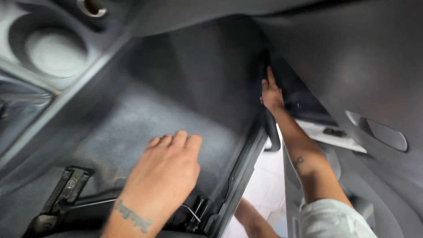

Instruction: Vacuuming the driver's side front seat and floor area of a car using a vacuum cleaner.

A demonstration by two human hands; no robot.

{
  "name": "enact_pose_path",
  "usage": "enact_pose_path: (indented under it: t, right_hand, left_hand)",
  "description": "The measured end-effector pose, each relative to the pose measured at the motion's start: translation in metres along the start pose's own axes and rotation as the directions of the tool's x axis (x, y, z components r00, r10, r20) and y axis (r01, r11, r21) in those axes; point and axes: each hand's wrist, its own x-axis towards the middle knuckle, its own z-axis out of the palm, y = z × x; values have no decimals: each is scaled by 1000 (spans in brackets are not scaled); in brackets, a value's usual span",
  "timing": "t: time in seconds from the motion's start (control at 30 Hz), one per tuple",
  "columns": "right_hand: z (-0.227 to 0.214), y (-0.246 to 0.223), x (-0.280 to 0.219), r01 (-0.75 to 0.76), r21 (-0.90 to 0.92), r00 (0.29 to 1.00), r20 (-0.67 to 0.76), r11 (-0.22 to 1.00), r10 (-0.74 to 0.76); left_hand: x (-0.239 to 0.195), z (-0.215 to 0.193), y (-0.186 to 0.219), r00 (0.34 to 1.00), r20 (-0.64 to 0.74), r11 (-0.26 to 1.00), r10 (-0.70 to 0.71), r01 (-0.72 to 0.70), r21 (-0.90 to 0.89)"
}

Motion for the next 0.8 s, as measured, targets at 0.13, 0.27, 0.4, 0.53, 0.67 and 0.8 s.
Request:
enact_pose_path:
  t: [0.13,0.27,0.4,0.53,0.67,0.8]
  right_hand:
    - [25,38,-1,-84,266,982,185,960,34]
    - [22,53,15,-141,41,988,73,989,138]
    - [9,1,-16,-49,-215,984,156,975,84]
    - [15,8,-14,-75,-146,982,158,986,98]
    - [21,33,-5,-120,-29,983,134,992,123]
    - [3,26,13,-70,-41,982,176,997,76]
  left_hand:
    - [-4,13,-1,992,-126,998,24,-16,64]
    - [6,11,-6,996,92,1000,15,-13,-16]
    - [0,-1,0,993,116,999,-21,26,-43]
    - [1,-13,2,982,180,997,-57,65,-42]
    - [-3,-15,7,976,206,996,-72,83,-43]
    - [-5,-16,7,980,185,996,-77,85,-36]
